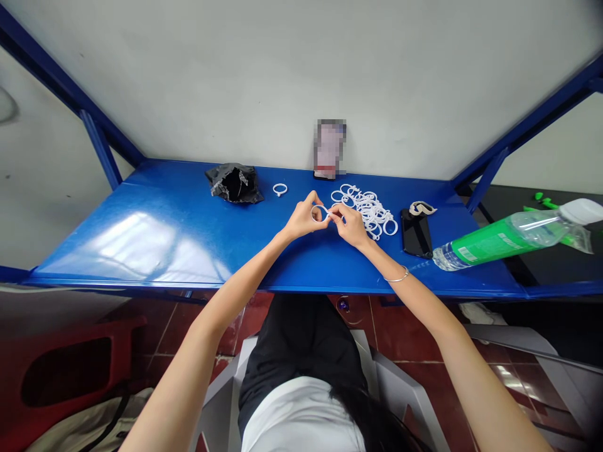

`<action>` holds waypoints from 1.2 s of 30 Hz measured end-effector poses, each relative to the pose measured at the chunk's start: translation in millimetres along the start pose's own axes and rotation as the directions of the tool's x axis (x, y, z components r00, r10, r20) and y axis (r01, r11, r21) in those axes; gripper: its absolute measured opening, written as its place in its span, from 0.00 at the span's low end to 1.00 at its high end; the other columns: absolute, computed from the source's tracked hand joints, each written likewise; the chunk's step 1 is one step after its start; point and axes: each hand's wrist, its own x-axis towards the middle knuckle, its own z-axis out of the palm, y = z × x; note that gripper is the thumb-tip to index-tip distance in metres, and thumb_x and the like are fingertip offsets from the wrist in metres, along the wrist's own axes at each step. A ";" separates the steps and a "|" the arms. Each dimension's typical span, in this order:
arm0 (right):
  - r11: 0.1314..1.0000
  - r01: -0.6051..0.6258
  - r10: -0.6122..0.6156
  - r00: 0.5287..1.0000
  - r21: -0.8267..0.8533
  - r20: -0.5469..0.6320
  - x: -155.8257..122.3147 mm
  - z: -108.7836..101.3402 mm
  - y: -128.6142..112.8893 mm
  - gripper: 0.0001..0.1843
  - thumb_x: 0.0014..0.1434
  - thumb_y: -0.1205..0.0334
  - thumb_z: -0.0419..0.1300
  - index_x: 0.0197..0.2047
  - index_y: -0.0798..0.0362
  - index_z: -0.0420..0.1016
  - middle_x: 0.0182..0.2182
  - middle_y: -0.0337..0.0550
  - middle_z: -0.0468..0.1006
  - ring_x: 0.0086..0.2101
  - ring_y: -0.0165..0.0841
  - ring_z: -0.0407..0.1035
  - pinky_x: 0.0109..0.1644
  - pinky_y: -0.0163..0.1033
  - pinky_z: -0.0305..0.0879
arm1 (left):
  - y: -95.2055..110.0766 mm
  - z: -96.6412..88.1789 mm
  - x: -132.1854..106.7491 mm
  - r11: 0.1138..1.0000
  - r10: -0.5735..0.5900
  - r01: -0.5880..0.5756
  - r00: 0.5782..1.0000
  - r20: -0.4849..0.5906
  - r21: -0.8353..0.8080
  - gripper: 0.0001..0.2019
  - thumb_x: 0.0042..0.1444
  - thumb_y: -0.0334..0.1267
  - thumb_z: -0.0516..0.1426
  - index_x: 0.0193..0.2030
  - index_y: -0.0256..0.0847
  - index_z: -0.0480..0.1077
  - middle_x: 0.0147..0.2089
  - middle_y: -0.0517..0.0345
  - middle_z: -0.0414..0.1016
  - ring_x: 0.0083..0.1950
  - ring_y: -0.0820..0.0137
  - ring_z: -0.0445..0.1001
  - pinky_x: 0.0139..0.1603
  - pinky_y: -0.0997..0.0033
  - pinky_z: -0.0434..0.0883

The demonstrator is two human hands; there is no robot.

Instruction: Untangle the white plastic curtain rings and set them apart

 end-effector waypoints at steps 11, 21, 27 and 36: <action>1.000 -0.013 0.013 1.000 0.004 0.023 -0.3 -0.7 -1.3 0.14 0.69 0.52 0.51 0.36 0.48 0.70 0.30 0.42 0.79 0.31 0.37 0.73 0.36 0.41 0.67 | -2.2 0.2 -0.3 1.000 0.004 -0.004 1.000 0.004 0.011 0.20 0.50 0.46 0.63 0.38 0.43 0.55 0.18 0.75 0.66 0.18 0.78 0.64 0.26 0.75 0.62; 1.000 -0.006 0.005 1.000 -0.022 -0.025 0.1 1.3 0.7 0.16 0.70 0.51 0.49 0.38 0.49 0.72 0.33 0.45 0.79 0.34 0.38 0.74 0.39 0.42 0.69 | -3.9 -1.7 2.3 0.998 0.023 -0.022 1.000 -0.020 0.055 0.20 0.52 0.47 0.64 0.41 0.42 0.58 0.23 0.71 0.67 0.24 0.77 0.66 0.28 0.77 0.63; 1.000 -0.020 0.019 0.996 -0.007 -0.082 2.1 -1.6 -0.5 0.18 0.70 0.48 0.50 0.42 0.49 0.75 0.37 0.46 0.81 0.34 0.38 0.74 0.40 0.44 0.71 | -1.8 -6.1 3.7 0.998 0.063 -0.063 0.998 0.028 0.014 0.25 0.56 0.52 0.62 0.54 0.40 0.63 0.42 0.55 0.75 0.38 0.71 0.74 0.38 0.74 0.71; 0.980 -0.086 0.115 0.981 0.177 -0.158 4.4 -4.0 -14.3 0.15 0.67 0.46 0.56 0.43 0.48 0.74 0.36 0.44 0.80 0.35 0.36 0.75 0.42 0.43 0.75 | -2.0 -6.7 2.6 0.973 0.052 -0.026 0.993 0.107 -0.228 0.24 0.57 0.55 0.62 0.51 0.42 0.62 0.34 0.60 0.72 0.33 0.71 0.75 0.37 0.71 0.73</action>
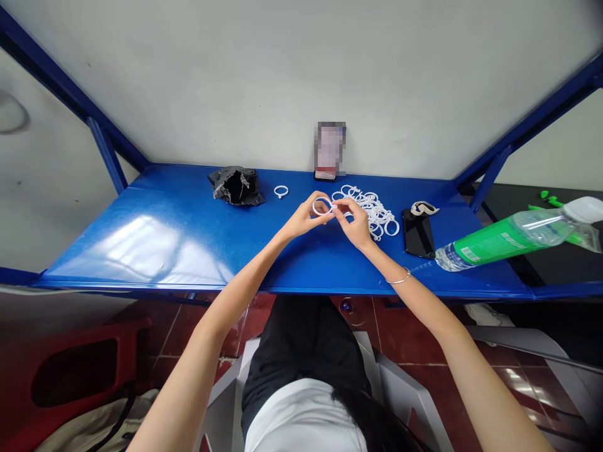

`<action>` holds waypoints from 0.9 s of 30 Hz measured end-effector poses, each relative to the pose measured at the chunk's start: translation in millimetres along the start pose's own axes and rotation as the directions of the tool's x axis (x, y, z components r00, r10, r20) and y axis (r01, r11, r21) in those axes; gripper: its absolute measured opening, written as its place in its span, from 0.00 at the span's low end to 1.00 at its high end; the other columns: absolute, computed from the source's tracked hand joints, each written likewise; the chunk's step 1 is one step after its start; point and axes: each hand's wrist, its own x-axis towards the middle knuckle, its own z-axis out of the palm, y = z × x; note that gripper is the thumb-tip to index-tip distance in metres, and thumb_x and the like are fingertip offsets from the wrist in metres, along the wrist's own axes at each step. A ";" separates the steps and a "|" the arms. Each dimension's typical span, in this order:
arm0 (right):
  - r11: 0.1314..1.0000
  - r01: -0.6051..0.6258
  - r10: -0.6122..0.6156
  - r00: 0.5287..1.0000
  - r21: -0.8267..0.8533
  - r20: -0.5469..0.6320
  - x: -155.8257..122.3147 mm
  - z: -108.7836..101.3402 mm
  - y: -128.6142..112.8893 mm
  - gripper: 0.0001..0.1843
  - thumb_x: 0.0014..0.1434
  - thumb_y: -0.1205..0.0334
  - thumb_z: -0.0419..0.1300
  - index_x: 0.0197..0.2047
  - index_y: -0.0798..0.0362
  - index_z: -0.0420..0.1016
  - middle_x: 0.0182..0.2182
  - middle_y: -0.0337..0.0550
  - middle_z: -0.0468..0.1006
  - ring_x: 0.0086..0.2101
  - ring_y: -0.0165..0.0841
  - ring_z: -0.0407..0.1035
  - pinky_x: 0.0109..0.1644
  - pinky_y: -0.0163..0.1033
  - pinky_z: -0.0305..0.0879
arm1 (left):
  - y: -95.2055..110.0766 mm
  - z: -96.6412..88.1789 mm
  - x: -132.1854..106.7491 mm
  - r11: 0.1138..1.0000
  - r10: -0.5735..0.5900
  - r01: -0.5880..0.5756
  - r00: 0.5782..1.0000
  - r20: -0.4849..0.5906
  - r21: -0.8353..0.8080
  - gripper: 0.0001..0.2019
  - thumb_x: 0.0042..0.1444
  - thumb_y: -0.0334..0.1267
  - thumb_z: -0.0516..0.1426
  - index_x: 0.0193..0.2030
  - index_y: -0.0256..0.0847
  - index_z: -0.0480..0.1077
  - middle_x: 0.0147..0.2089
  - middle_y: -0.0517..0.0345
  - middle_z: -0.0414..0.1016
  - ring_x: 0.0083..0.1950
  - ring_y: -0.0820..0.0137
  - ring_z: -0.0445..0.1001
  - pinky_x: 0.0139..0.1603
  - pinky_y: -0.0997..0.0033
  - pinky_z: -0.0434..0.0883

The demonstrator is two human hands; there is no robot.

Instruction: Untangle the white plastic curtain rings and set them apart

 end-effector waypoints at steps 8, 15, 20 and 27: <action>0.991 -0.027 0.041 0.993 0.127 -0.115 -3.7 2.8 -4.2 0.13 0.64 0.47 0.61 0.40 0.48 0.76 0.37 0.44 0.80 0.38 0.38 0.77 0.43 0.44 0.76 | 7.3 5.2 -1.1 0.998 -0.040 0.041 0.999 0.023 -0.051 0.28 0.53 0.59 0.63 0.51 0.44 0.62 0.31 0.61 0.71 0.32 0.70 0.75 0.37 0.69 0.74; 0.996 0.015 -0.003 0.991 0.084 -0.137 -5.1 0.5 -7.4 0.12 0.65 0.50 0.60 0.38 0.49 0.75 0.36 0.45 0.80 0.37 0.37 0.75 0.41 0.45 0.74 | 6.4 8.5 -1.7 0.996 0.016 -0.011 0.998 0.059 -0.091 0.26 0.57 0.54 0.62 0.53 0.42 0.60 0.30 0.63 0.70 0.31 0.72 0.74 0.36 0.71 0.73; 0.996 0.027 -0.013 0.987 0.085 -0.159 -4.9 1.2 -7.1 0.10 0.64 0.51 0.61 0.37 0.49 0.76 0.35 0.43 0.80 0.36 0.36 0.75 0.40 0.44 0.73 | 6.5 9.5 -2.4 0.998 0.004 0.000 0.999 0.053 -0.065 0.26 0.58 0.54 0.62 0.54 0.41 0.59 0.31 0.63 0.69 0.31 0.73 0.73 0.37 0.73 0.72; 0.997 0.029 -0.016 0.987 0.078 -0.157 -3.7 0.6 -6.2 0.11 0.64 0.51 0.61 0.36 0.49 0.76 0.34 0.43 0.80 0.36 0.36 0.75 0.40 0.44 0.73 | 5.5 10.5 -2.8 1.000 0.003 -0.002 1.000 0.026 -0.005 0.25 0.58 0.54 0.62 0.53 0.41 0.59 0.30 0.63 0.69 0.31 0.72 0.72 0.35 0.73 0.70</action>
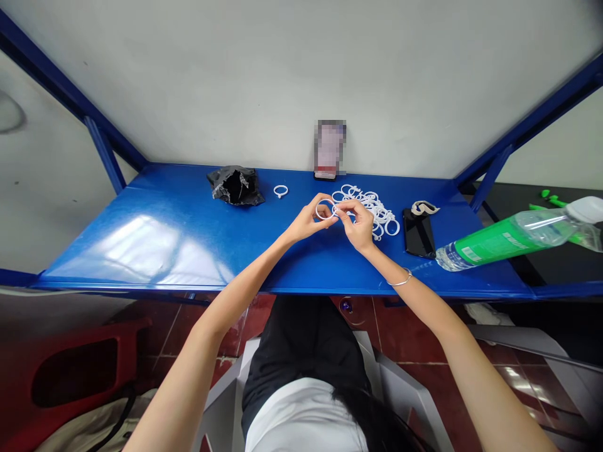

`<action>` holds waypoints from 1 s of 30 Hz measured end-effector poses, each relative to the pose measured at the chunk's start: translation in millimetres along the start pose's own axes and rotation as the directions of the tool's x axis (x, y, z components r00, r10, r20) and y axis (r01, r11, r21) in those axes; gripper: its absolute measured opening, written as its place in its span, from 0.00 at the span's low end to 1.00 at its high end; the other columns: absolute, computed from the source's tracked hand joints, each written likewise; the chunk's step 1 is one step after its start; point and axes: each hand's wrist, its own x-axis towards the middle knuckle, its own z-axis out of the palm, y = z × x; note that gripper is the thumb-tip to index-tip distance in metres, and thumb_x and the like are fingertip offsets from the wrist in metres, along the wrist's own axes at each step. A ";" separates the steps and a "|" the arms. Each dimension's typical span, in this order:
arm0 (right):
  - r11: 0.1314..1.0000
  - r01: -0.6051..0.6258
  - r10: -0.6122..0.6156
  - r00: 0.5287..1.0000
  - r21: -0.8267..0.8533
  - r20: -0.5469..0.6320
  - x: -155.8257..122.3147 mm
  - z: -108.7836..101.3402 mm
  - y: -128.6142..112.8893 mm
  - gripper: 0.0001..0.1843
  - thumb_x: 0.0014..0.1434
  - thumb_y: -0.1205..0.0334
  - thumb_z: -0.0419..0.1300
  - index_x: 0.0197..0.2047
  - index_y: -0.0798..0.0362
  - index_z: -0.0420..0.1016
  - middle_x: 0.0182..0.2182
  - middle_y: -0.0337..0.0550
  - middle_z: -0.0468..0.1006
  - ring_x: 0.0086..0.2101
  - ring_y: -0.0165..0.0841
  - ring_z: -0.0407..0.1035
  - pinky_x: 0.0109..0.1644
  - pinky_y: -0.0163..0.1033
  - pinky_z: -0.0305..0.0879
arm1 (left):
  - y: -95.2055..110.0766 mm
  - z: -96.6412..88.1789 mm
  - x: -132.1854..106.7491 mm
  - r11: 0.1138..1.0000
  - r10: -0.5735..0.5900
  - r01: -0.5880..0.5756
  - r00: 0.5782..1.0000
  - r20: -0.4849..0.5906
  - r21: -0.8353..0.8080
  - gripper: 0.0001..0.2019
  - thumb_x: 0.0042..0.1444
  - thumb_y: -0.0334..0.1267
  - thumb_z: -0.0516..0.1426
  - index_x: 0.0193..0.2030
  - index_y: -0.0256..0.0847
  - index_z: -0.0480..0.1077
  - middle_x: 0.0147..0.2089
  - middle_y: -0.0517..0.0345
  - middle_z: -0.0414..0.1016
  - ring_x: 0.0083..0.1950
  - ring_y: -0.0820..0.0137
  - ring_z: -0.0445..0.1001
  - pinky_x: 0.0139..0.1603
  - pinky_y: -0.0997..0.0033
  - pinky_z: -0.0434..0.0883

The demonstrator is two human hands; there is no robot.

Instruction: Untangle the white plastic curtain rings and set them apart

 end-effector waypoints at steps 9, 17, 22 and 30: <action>0.997 0.056 -0.055 0.998 -0.052 0.008 0.2 -1.0 2.4 0.09 0.65 0.54 0.61 0.36 0.49 0.76 0.34 0.43 0.81 0.35 0.36 0.75 0.39 0.43 0.73 | -0.8 -1.2 -0.1 0.991 0.027 -0.023 0.999 -0.027 0.132 0.23 0.59 0.52 0.61 0.52 0.40 0.61 0.30 0.65 0.70 0.31 0.74 0.70 0.35 0.75 0.68; 0.992 0.069 -0.066 0.997 -0.109 0.028 1.4 0.4 7.2 0.10 0.67 0.53 0.58 0.39 0.49 0.75 0.34 0.43 0.80 0.33 0.35 0.74 0.40 0.43 0.74 | -6.6 -9.2 2.4 0.849 0.193 -0.115 0.976 -0.100 0.515 0.23 0.60 0.47 0.60 0.58 0.40 0.65 0.45 0.53 0.75 0.39 0.71 0.73 0.38 0.73 0.70; 0.991 0.057 -0.051 0.998 -0.122 0.048 1.9 1.0 6.6 0.10 0.67 0.53 0.57 0.42 0.49 0.76 0.37 0.44 0.80 0.34 0.35 0.74 0.42 0.44 0.75 | -9.1 -14.1 1.8 0.757 0.205 -0.107 0.975 -0.079 0.644 0.20 0.62 0.42 0.59 0.59 0.40 0.67 0.48 0.51 0.75 0.46 0.66 0.75 0.41 0.71 0.71; 0.988 0.070 -0.055 0.992 -0.137 0.110 0.9 1.3 5.8 0.10 0.68 0.54 0.57 0.44 0.48 0.76 0.40 0.45 0.81 0.36 0.36 0.75 0.43 0.46 0.75 | -14.7 -13.8 2.3 0.823 0.165 -0.107 0.985 -0.055 0.558 0.21 0.61 0.38 0.59 0.60 0.37 0.69 0.52 0.48 0.76 0.38 0.73 0.75 0.42 0.72 0.75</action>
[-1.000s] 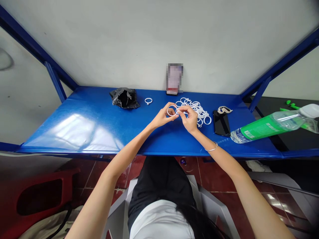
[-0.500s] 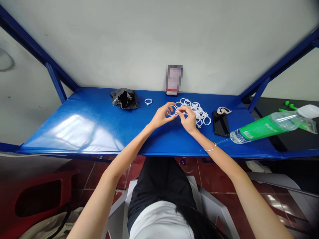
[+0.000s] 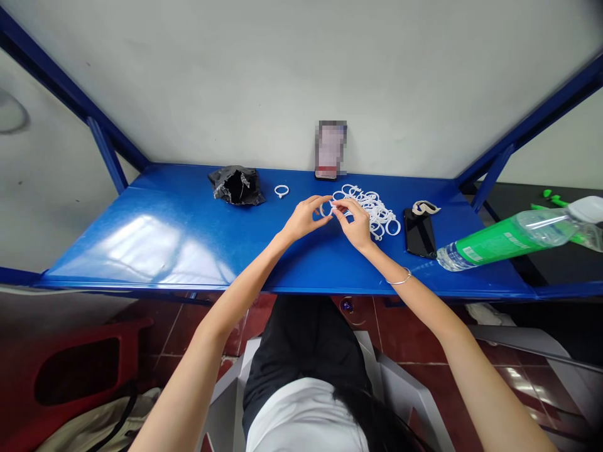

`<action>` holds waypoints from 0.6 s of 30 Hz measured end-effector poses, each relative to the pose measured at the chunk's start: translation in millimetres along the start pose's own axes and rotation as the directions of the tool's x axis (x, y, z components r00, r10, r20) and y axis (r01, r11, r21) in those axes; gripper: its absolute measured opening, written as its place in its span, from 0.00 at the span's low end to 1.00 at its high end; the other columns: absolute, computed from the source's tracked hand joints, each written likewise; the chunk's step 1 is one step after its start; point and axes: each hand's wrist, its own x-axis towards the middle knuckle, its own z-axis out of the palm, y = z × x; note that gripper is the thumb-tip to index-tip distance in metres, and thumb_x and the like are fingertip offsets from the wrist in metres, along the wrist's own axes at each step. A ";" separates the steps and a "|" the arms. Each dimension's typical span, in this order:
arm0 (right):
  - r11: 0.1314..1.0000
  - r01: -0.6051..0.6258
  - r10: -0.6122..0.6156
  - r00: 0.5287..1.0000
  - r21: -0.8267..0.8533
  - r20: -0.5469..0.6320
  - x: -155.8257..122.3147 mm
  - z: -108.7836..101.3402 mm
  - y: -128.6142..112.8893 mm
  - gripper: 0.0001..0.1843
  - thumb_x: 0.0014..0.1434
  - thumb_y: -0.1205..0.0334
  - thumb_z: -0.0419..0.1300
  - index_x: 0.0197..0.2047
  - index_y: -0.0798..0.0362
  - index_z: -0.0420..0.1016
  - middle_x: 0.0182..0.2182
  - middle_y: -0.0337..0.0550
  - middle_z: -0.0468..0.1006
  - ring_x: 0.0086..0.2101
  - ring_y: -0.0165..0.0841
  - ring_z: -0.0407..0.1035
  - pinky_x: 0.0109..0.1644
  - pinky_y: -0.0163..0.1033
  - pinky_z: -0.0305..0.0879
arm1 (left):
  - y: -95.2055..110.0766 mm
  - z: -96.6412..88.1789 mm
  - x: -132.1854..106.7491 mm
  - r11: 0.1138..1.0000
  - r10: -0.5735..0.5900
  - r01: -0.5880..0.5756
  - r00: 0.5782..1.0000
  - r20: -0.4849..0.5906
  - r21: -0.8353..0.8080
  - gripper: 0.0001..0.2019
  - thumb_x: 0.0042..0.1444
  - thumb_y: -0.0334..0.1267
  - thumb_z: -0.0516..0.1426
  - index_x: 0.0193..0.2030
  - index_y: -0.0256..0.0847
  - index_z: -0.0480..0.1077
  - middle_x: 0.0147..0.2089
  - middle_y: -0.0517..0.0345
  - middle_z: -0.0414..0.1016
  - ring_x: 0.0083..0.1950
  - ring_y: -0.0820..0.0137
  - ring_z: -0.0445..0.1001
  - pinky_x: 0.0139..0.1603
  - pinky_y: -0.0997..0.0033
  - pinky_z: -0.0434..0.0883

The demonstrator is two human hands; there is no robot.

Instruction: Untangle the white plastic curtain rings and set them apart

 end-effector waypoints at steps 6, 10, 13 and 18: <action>1.000 0.020 -0.020 1.000 -0.012 0.010 0.7 -0.9 0.1 0.10 0.68 0.54 0.57 0.43 0.48 0.76 0.40 0.45 0.80 0.37 0.36 0.75 0.42 0.45 0.75 | 0.2 0.2 0.9 0.987 -0.006 0.008 1.000 0.015 -0.161 0.23 0.61 0.45 0.59 0.60 0.36 0.70 0.52 0.47 0.77 0.39 0.72 0.77 0.44 0.69 0.77; 0.999 0.036 -0.035 0.999 -0.012 0.021 1.0 -1.0 0.2 0.10 0.68 0.54 0.57 0.41 0.49 0.76 0.38 0.46 0.79 0.39 0.38 0.74 0.41 0.45 0.74 | 0.1 1.4 1.2 0.979 -0.031 0.040 0.998 0.048 -0.198 0.26 0.60 0.50 0.59 0.60 0.36 0.70 0.52 0.46 0.78 0.42 0.68 0.79 0.45 0.67 0.78; 0.999 0.033 -0.032 0.999 -0.015 0.037 0.9 -0.9 0.5 0.11 0.68 0.54 0.56 0.40 0.49 0.75 0.38 0.47 0.78 0.39 0.38 0.73 0.42 0.46 0.73 | 0.3 1.5 1.1 0.979 -0.048 0.064 0.995 0.085 -0.192 0.27 0.59 0.52 0.60 0.59 0.35 0.71 0.50 0.46 0.80 0.42 0.65 0.80 0.44 0.68 0.77; 0.998 0.056 -0.056 0.998 -0.020 0.037 0.4 -0.4 1.0 0.10 0.68 0.55 0.56 0.38 0.49 0.74 0.37 0.46 0.77 0.38 0.38 0.72 0.41 0.46 0.72 | 0.2 1.0 0.9 0.978 -0.056 0.077 0.993 0.109 -0.196 0.28 0.59 0.52 0.60 0.59 0.33 0.71 0.52 0.45 0.79 0.43 0.65 0.79 0.45 0.68 0.77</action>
